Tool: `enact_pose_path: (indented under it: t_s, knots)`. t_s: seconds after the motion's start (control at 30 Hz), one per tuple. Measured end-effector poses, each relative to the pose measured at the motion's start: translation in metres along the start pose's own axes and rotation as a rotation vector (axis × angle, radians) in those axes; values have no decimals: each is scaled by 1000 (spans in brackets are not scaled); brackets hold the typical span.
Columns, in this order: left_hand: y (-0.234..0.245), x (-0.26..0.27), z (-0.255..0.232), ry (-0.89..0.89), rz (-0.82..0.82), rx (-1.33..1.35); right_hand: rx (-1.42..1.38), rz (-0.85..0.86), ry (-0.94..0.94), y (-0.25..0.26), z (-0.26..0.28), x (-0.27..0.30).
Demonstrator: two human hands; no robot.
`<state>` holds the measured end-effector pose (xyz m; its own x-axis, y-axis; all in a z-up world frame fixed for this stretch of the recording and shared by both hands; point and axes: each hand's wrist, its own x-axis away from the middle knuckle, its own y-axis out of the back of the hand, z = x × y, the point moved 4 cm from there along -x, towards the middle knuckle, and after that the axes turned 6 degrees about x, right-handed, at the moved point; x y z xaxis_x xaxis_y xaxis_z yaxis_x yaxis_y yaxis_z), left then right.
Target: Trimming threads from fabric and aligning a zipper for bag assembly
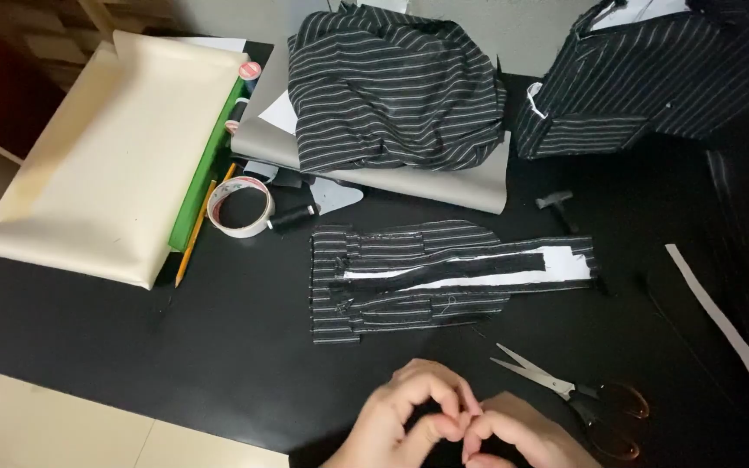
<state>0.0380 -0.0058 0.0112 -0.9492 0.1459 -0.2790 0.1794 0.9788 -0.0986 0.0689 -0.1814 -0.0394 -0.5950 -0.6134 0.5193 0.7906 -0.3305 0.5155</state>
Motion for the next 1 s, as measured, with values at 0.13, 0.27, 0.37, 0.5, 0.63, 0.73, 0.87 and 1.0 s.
enact_pose_path:
  t_s: [0.13,0.27,0.37,0.5,0.63,0.73,0.87,1.0]
  knots:
    - [2,5,14,180,-27,672,86,-40,280,0,-7,-7]
    - [27,9,32,204,-256,824,104,-132,430,4,-13,-2]
    - [53,5,26,132,-403,848,183,-162,329,6,-26,-1]
    - [78,-1,2,3,-412,721,294,-293,304,10,-40,2]
    - [97,1,-4,-27,-448,646,376,-306,131,19,-54,3]
    - [110,5,-8,-116,-501,577,599,-240,-104,36,-53,11]
    - [127,7,-18,-172,-602,447,567,-159,-355,53,-78,24]
    - [145,10,-35,-191,-700,283,630,-126,-360,61,-111,26]
